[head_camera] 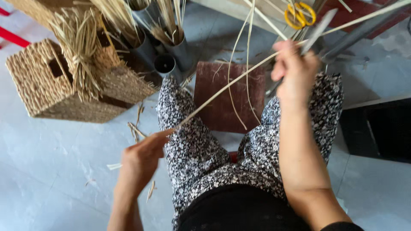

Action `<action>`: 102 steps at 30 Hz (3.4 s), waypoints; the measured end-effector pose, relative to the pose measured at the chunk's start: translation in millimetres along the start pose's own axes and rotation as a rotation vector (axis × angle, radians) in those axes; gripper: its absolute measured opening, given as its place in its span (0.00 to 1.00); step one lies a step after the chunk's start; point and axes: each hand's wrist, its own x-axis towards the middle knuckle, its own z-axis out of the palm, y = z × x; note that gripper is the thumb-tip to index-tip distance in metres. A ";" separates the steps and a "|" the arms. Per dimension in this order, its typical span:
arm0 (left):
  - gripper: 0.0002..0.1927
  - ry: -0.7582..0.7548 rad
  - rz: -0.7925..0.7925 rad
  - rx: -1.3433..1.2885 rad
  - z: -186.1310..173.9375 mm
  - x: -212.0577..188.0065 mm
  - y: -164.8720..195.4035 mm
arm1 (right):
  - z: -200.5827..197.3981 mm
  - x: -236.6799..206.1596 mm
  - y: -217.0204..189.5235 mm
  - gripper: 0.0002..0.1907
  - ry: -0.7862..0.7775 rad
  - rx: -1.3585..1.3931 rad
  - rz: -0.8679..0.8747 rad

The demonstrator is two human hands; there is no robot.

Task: The person sits on the floor and works long thin rattan strips, bending and flexing them and using a small knife to split and trim the strips into narrower pieces. They set finished strips aside and pick up new ones, repeating the splitting and trimming on each strip.

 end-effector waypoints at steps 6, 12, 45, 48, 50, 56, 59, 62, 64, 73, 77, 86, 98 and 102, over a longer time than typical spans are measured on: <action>0.19 -0.258 -0.420 -0.096 -8.8 -12.1 -8.2 | -14.3 -9.4 -6.5 0.11 -0.049 0.072 0.055; 0.18 0.052 0.084 0.003 57.0 -2.2 17.8 | 7.6 -36.4 -0.2 0.10 -0.109 0.054 0.135; 0.04 0.021 -0.118 -0.232 55.8 -16.0 16.5 | 21.4 -116.6 8.3 0.17 -0.607 -0.236 0.350; 0.03 -0.012 -0.103 -0.254 45.3 -24.1 9.7 | 11.7 -102.1 3.6 0.14 -0.523 -0.241 0.288; 0.03 -0.030 -0.144 -0.247 40.0 -27.6 2.0 | 5.4 -92.6 -0.8 0.13 -0.472 -0.214 0.249; 0.02 -0.040 -0.116 -0.281 32.1 -38.8 -18.4 | -13.7 -79.0 -20.4 0.15 -0.394 -0.182 0.172; 0.03 -0.043 -0.124 -0.293 26.6 -43.2 -27.3 | -23.6 -73.2 -29.9 0.15 -0.303 -0.190 0.156; 0.03 -0.059 -0.147 -0.284 18.7 -45.6 -35.6 | -38.1 -64.5 -40.2 0.16 -0.258 -0.173 0.138; 0.02 -0.073 -0.162 -0.275 13.1 -46.6 -39.1 | -48.5 -59.1 -44.2 0.16 -0.200 -0.199 0.097; 0.04 -0.104 -0.213 -0.225 8.8 -44.2 -49.6 | -126.1 -23.9 -37.1 0.12 -0.033 -0.105 0.002; 0.06 0.144 -0.301 -0.503 3.3 -40.0 -68.4 | -188.7 5.0 -23.1 0.06 0.082 -0.075 -0.008; 0.04 0.886 0.271 -1.229 -30.5 4.6 -80.9 | -182.3 2.5 29.6 0.03 -0.175 0.141 0.277; 0.07 0.856 0.322 -1.582 12.6 17.6 -22.1 | -1.6 -122.3 -21.5 0.21 -1.079 -0.283 0.414; 0.06 0.724 0.291 -1.803 32.2 21.9 -9.4 | 40.3 -144.7 -20.1 0.26 -1.171 -0.428 0.629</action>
